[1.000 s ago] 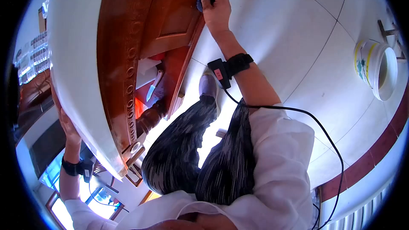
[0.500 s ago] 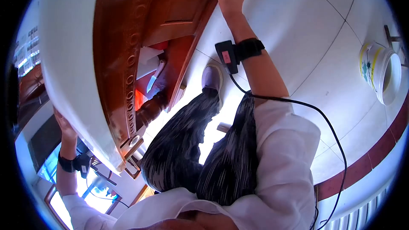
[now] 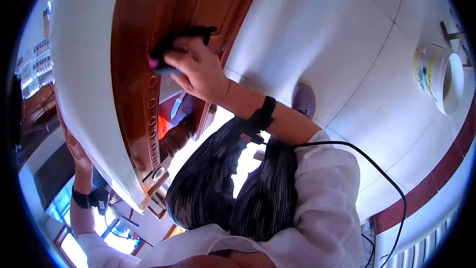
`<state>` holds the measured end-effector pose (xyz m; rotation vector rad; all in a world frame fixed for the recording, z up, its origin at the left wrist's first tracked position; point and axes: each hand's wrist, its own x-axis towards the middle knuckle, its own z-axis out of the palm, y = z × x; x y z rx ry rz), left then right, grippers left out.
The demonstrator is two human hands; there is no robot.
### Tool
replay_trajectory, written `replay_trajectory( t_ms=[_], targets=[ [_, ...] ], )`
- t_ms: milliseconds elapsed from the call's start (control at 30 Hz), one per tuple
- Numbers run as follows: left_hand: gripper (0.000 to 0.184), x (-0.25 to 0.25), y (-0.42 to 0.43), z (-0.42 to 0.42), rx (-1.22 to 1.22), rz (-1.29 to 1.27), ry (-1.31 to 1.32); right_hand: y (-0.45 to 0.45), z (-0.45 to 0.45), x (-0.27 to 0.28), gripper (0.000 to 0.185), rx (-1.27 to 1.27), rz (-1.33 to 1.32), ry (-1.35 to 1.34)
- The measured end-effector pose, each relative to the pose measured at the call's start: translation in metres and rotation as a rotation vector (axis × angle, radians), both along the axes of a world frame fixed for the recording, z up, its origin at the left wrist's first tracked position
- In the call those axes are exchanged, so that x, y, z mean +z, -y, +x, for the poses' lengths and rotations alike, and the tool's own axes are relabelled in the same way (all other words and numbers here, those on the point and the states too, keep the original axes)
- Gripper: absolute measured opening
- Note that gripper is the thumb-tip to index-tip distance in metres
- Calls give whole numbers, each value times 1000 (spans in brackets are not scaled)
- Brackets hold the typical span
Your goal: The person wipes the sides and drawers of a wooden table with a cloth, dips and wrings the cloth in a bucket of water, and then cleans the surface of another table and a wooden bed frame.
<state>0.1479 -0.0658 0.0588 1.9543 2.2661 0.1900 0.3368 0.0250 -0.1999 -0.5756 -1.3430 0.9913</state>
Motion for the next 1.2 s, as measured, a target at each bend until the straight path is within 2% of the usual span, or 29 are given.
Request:
replay_trajectory(
  t_ms=[67,167,267,367,433,467,567,633,700,800,867,933,1033,1100,1200],
  targets=[
    [80,-1,-1,2,-17,20,4,1,3,-29,41,112,169,93],
    [80,-5,-4,3,-50,73,31,2,6,-84,34,30,-127,230],
    [80,-5,-3,7,-5,59,68,-4,8,-109,32,57,-209,223],
    [79,-3,-2,5,1,49,57,-20,7,-118,29,-26,-240,269],
    [78,-5,-4,3,-34,63,49,-46,4,-124,27,-137,-501,251],
    [78,-5,-3,3,-41,67,33,-60,4,-126,27,-144,-497,250],
    [77,-6,-3,1,-70,72,15,-97,10,-104,31,-193,-599,230],
    [76,-5,-4,2,-90,75,15,-109,7,-83,32,-307,-494,135],
    [74,-3,-6,5,-117,43,-47,-97,3,-62,36,-420,-284,218],
    [72,-1,-6,10,-54,25,-36,-88,17,-43,36,-291,-273,161],
    [72,-2,-3,7,-45,39,-1,-97,32,-32,33,-302,-83,115],
    [71,-1,-2,7,-29,48,29,-119,35,-33,31,-455,-101,103],
    [74,-1,-6,6,-245,38,-180,-142,24,-51,30,-504,-148,106],
    [75,-2,-1,1,-138,66,-126,-144,20,-54,30,-586,-109,249],
    [77,-2,-1,1,-116,67,-80,-123,28,-54,26,-448,-226,223]
  ],
)
